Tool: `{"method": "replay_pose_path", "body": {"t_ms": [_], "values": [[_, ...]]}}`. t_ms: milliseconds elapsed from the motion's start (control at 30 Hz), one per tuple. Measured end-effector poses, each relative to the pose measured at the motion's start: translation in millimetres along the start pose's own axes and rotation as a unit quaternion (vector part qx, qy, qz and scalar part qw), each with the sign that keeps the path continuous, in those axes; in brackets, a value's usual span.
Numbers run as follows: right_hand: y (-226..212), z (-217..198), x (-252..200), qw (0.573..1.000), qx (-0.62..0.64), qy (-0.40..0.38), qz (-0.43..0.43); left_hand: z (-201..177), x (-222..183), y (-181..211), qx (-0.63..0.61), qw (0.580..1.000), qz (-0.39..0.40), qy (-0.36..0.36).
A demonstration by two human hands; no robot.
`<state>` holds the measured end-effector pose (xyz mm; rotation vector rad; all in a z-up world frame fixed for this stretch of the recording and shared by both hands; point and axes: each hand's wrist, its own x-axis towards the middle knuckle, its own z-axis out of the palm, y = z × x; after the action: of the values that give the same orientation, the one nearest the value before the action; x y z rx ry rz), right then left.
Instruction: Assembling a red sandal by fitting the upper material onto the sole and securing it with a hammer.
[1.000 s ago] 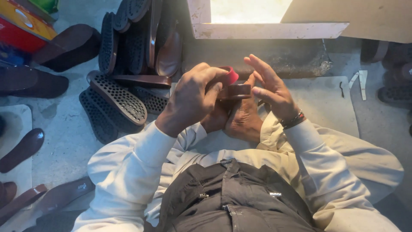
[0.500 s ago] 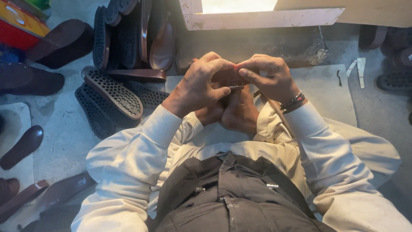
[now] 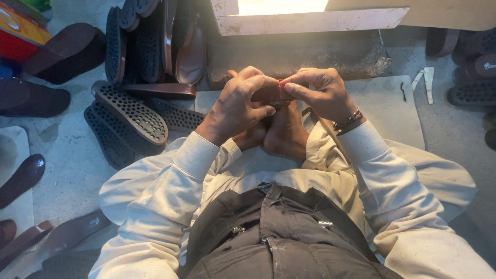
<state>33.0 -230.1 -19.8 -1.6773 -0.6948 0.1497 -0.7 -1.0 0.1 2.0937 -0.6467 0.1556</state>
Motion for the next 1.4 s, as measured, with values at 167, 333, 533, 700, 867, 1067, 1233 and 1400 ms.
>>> {"method": "replay_pose_path", "body": {"t_ms": [167,333,533,700,867,1067,1233,1400], "values": [[1.4,-0.3,0.0,1.0,0.0,0.001,-0.011,1.4,-0.4,-1.5,0.002,1.0,0.001,-0.004],[2.6,1.1,-0.5,1.0,0.003,0.006,-0.027,1.0,-2.4,-2.0,-0.002,1.0,0.0,-0.003],[5.3,0.8,-1.1,0.998,-0.013,0.017,-0.053,2.8,-3.5,-7.2,-0.004,1.0,0.018,0.002],[6.6,0.6,-2.8,0.997,-0.021,0.022,-0.067,7.5,-6.2,-13.2,0.007,1.0,0.031,0.001],[2.4,1.6,-0.4,0.996,-0.039,0.014,-0.085,5.7,-7.6,-6.3,0.053,0.997,0.055,0.009],[-6.9,1.3,-1.4,0.992,-0.083,0.015,-0.096,6.7,-7.9,3.8,0.107,0.99,0.087,0.023],[-6.8,0.6,-3.8,0.988,-0.116,0.016,-0.103,6.3,-6.8,-2.3,0.128,0.987,0.094,0.014],[-1.4,2.1,-5.6,0.979,-0.156,0.03,-0.125,7.0,-6.4,-10.3,0.137,0.985,0.107,-0.003]]}}
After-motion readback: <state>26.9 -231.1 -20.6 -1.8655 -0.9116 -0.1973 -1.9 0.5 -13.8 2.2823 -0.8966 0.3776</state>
